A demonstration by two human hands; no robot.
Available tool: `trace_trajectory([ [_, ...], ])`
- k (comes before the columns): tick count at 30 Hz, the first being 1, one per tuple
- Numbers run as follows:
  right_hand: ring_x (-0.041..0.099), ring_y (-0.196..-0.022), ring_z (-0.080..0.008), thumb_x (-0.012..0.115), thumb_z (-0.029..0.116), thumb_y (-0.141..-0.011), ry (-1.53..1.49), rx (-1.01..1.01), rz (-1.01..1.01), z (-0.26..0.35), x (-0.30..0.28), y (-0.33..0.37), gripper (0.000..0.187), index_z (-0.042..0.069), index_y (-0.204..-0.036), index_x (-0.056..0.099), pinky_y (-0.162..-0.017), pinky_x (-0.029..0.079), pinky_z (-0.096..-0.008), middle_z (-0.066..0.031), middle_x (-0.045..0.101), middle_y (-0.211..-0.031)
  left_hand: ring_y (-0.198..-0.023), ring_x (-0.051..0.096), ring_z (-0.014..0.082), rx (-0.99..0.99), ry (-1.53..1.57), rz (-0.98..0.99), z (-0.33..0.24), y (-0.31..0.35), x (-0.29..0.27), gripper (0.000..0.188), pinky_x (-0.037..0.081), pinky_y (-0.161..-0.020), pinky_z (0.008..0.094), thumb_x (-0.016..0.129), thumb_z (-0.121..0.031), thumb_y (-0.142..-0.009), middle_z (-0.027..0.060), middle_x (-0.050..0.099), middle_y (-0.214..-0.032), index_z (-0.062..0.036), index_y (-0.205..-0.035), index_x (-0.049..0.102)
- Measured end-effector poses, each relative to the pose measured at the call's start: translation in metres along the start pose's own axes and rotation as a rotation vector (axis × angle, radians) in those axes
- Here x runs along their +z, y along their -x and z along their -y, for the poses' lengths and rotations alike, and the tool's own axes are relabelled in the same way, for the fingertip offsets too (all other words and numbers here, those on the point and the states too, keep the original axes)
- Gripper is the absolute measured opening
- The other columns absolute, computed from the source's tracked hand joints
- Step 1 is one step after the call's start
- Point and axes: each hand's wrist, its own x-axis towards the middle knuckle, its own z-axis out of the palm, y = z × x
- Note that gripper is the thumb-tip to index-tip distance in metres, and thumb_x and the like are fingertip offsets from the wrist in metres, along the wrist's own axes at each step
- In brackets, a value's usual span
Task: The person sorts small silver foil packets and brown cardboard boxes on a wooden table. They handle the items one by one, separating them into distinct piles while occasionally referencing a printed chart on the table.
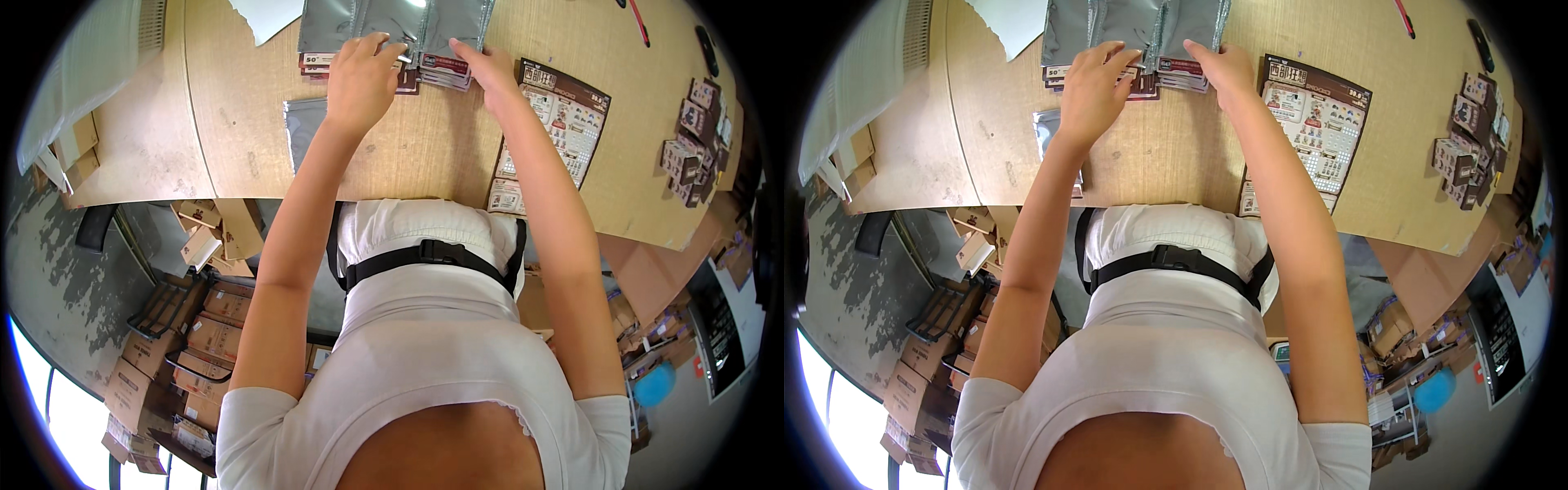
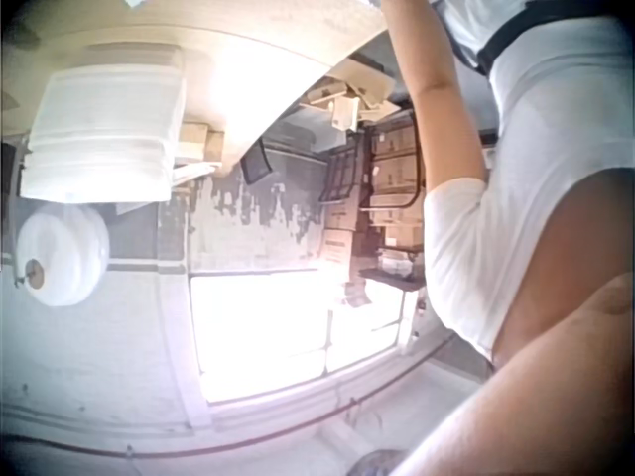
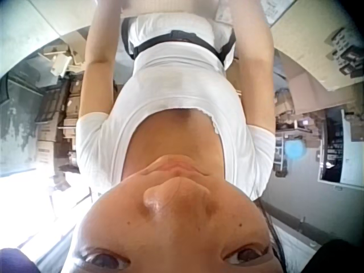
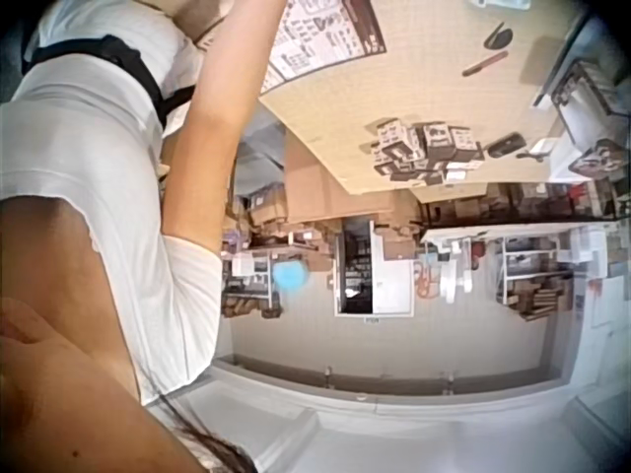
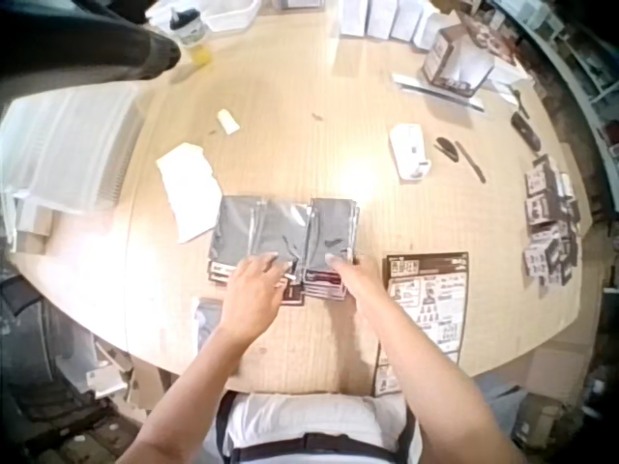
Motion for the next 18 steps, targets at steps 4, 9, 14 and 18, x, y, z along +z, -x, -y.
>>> trace_trajectory([
  [4, 0.054, -0.082, -0.0158, 0.065, 0.028, -0.074, -0.136, -0.106, 0.026, -0.005, 0.001, -0.001, 0.037, 0.0, -0.096, 0.054, -0.073, 0.042, -0.0302, -0.0083, 0.058, -0.091, -0.094, 0.051, 0.0274, 0.0, -0.006, 0.008, 0.0, 0.0, -0.001, 0.027, 0.041, -0.083, 0.0358, 0.058, -0.009, -0.07, 0.0082, 0.055, -0.105, -0.0109, -0.097, 0.061],
  [9, 0.054, -0.08, -0.0144, 0.062, 0.026, -0.077, -0.418, -0.176, -0.012, -0.02, -0.026, -0.004, 0.03, 0.001, -0.093, 0.057, -0.072, 0.042, -0.0287, -0.0078, 0.059, -0.09, -0.093, 0.051, 0.028, -0.029, 0.064, 0.008, 0.003, -0.003, -0.003, 0.025, 0.04, -0.082, 0.0353, 0.056, -0.006, -0.07, 0.008, 0.057, -0.101, -0.008, -0.095, 0.06],
  [14, 0.055, -0.082, -0.0168, 0.062, 0.027, -0.076, -0.065, -0.197, -0.003, -0.015, -0.042, -0.004, 0.036, -0.001, -0.097, 0.055, -0.074, 0.042, -0.0319, -0.0106, 0.059, -0.092, -0.085, 0.054, 0.0277, -0.067, 0.28, -0.053, 0.011, -0.004, -0.001, 0.022, 0.04, -0.079, 0.033, 0.054, -0.004, -0.071, 0.0079, 0.061, -0.089, -0.0069, -0.092, 0.061],
  [18, 0.054, -0.088, -0.0246, 0.064, 0.024, -0.073, 0.24, -0.301, -0.344, -0.022, -0.028, -0.006, 0.042, -0.004, -0.101, 0.05, -0.077, 0.041, -0.0361, -0.0165, 0.057, -0.095, -0.084, 0.055, 0.0254, -0.251, 0.283, -0.223, 0.018, 0.001, -0.014, 0.022, 0.041, -0.076, 0.033, 0.057, -0.01, -0.073, 0.0091, 0.061, -0.09, -0.0063, -0.095, 0.06],
])
